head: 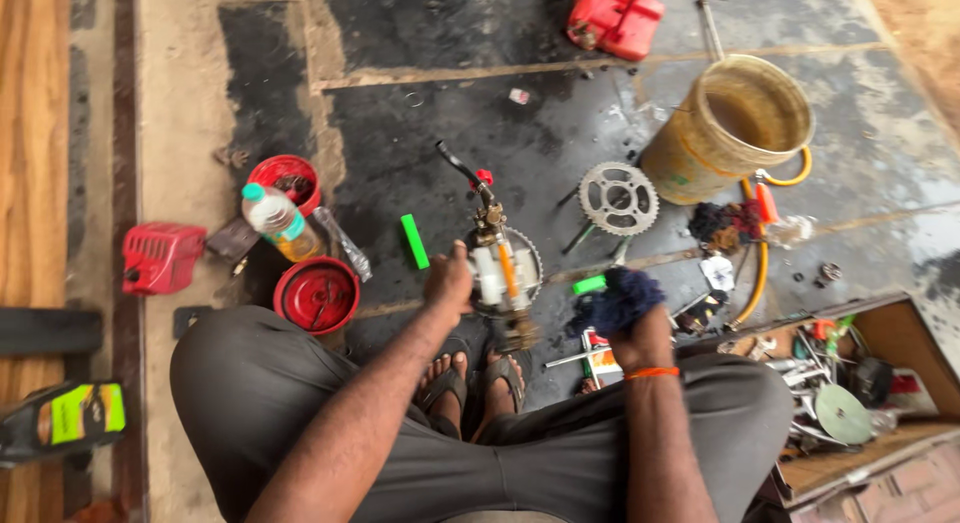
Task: The person sits on the workshop floor servicing a small engine. They pour oil from a bottle into the engine, fit and hand-tighten parts on the engine body, tighten fasteners using a T-handle wrench, then wipe the engine with a blue cloth.
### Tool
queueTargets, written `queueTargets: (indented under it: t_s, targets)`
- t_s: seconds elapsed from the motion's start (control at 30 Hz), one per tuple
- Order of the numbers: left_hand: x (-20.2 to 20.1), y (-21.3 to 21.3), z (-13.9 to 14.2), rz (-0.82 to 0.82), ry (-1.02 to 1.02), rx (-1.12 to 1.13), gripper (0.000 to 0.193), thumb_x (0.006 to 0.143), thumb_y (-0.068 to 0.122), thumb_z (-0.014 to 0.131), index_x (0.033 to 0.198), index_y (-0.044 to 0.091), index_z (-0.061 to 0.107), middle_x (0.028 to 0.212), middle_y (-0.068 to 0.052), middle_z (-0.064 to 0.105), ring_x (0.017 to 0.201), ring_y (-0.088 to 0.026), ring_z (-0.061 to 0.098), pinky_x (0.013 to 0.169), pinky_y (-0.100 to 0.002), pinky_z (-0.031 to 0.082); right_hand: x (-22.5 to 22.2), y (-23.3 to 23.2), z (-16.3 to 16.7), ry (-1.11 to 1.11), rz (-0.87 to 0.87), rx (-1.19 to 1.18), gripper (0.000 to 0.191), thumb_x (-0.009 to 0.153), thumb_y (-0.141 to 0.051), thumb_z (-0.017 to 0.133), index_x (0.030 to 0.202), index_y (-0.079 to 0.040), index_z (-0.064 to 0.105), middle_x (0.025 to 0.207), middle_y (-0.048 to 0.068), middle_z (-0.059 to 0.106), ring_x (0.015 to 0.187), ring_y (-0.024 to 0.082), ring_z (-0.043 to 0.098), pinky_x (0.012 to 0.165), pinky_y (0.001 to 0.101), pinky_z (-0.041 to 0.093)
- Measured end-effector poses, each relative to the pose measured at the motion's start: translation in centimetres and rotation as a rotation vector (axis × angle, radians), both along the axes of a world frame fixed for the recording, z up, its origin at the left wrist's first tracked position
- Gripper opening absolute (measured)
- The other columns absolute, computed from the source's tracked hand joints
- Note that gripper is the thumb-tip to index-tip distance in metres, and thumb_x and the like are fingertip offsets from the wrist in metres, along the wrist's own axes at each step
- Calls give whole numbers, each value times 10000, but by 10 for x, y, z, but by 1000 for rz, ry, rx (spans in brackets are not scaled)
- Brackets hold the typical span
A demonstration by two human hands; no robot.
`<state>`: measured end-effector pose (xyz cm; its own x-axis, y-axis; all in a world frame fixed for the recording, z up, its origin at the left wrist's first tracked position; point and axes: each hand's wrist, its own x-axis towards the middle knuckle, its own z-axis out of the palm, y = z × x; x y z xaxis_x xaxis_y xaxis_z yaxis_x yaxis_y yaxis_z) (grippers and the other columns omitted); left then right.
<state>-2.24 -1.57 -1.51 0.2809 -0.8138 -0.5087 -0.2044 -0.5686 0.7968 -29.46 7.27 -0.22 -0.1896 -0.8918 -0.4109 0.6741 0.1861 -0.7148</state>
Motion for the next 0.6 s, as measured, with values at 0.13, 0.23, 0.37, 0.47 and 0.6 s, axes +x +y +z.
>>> queueTargets:
  t_s: [0.13, 0.23, 0.37, 0.47, 0.6]
  targets:
    - [-26, 31, -15, 248, 389, 217, 748, 892, 541, 577, 1392, 19, 382, 1365, -224, 553, 1103, -396, 672, 775, -560, 654, -9, -6, -3, -61, -130, 16, 450, 972, -498, 520, 1068, -91, 685, 884, 70, 694, 808, 259, 689, 765, 475, 586]
    - [-46, 48, -18, 357, 503, 264, 736, 883, 529, 578, 1414, 60, 382, 1360, -205, 551, 1079, -372, 674, 772, -543, 671, -12, -11, -14, -144, -122, -71, 383, 1044, -455, 556, 1032, -83, 646, 890, 72, 687, 813, 249, 698, 766, 435, 592]
    - [-59, 53, -23, 363, 738, 306, 670, 873, 477, 598, 1393, 78, 466, 1320, -202, 610, 936, -398, 698, 759, -514, 645, -9, -5, -30, 56, -90, 164, 232, 1013, -240, 558, 1116, -56, 655, 979, 68, 724, 876, 207, 723, 784, 346, 596]
    - [-61, 49, -30, 383, 798, 371, 662, 921, 471, 577, 1394, 27, 446, 1309, -240, 634, 897, -400, 727, 755, -511, 652, -5, 9, -39, 404, 47, 105, 208, 998, -208, 623, 1123, -42, 628, 969, 72, 689, 846, 188, 686, 749, 339, 585]
    - [-61, 42, -38, 266, 649, 348, 595, 905, 501, 492, 1326, 83, 537, 1182, -178, 687, 861, -368, 717, 714, -500, 619, 13, 17, -54, 834, 380, 345, 392, 909, -305, 726, 1077, 47, 691, 917, 119, 728, 770, 183, 671, 698, 330, 547]
